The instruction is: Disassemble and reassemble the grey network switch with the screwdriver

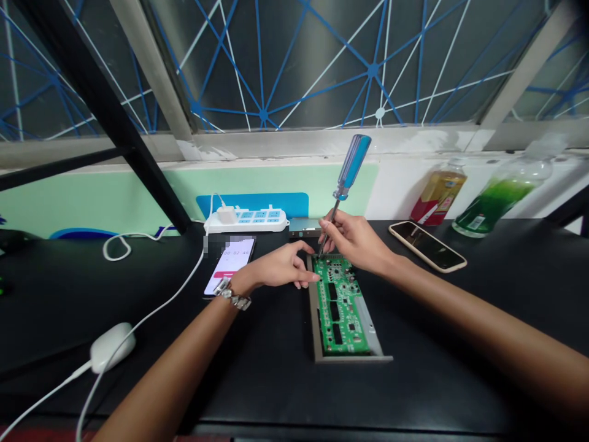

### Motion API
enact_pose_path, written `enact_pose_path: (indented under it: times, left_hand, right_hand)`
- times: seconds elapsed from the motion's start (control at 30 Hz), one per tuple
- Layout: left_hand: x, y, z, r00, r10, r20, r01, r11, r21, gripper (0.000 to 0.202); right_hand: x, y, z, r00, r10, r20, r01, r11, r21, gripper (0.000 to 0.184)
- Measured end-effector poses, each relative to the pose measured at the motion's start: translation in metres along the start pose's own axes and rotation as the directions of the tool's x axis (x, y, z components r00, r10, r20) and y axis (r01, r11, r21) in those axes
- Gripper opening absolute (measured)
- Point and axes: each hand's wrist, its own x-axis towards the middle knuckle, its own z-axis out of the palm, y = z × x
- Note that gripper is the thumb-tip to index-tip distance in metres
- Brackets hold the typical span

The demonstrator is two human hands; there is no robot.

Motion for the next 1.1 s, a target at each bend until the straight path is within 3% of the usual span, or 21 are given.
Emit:
enact_pose_path:
  times: [0.33,0.4,0.47,0.5,0.57,0.63,0.77,0.9,0.97,1.03,1.1]
  left_hand:
    - [-0.001,0.002,0.008,1.000,0.005,-0.006,-0.004,1.000,0.013,0.053]
    - [0.000,0.001,0.008,1.000,0.018,-0.009,-0.017,0.998,0.066,0.053]
    - [0.003,0.000,0.009,0.993,0.078,-0.092,-0.059,0.978,0.199,0.047]
    - [0.005,-0.001,0.010,0.976,0.145,-0.164,-0.094,0.954,0.284,0.044]
    - [0.011,-0.003,0.013,0.899,0.319,-0.301,-0.183,0.896,0.404,0.036]
    - [0.018,-0.008,0.017,0.828,0.428,-0.363,-0.280,0.876,0.393,0.028]
    - [0.028,-0.016,0.024,0.823,0.400,-0.404,-0.323,0.914,0.247,0.019]
    - [0.029,-0.016,0.027,0.814,0.360,-0.456,-0.280,0.931,0.235,0.017]
    - [0.029,-0.016,0.028,0.811,0.356,-0.465,-0.279,0.933,0.227,0.016]
    - [0.028,-0.015,0.028,0.809,0.355,-0.469,-0.281,0.934,0.221,0.016]
    - [0.028,-0.015,0.027,0.809,0.353,-0.470,-0.282,0.935,0.217,0.015]
  right_hand:
    - [0.000,0.008,0.003,1.000,-0.008,0.021,0.010,0.997,-0.071,0.029]
    - [0.001,0.009,0.003,1.000,-0.001,0.028,0.003,0.998,-0.068,0.029]
    - [0.002,0.009,0.002,0.999,0.006,0.050,-0.002,0.997,-0.073,0.029]
    - [0.002,0.009,0.001,0.998,0.000,0.069,0.006,0.997,-0.082,0.029]
    - [0.003,0.008,-0.001,0.994,-0.039,0.104,0.053,0.990,-0.130,0.028]
    - [0.004,0.006,-0.002,0.991,-0.084,0.105,0.104,0.975,-0.196,0.029]
    - [0.007,0.000,0.000,0.997,-0.041,-0.072,0.031,0.991,-0.131,0.027]
    - [0.013,-0.013,0.001,0.932,-0.003,-0.362,0.003,1.000,-0.001,0.037]
    - [0.017,-0.020,0.000,0.915,0.005,-0.403,0.000,1.000,0.012,0.036]
    - [0.021,-0.025,-0.003,0.945,0.019,-0.326,0.000,0.998,0.060,0.037]
    - [0.025,-0.029,-0.008,0.990,0.031,-0.141,-0.011,0.990,0.144,0.039]
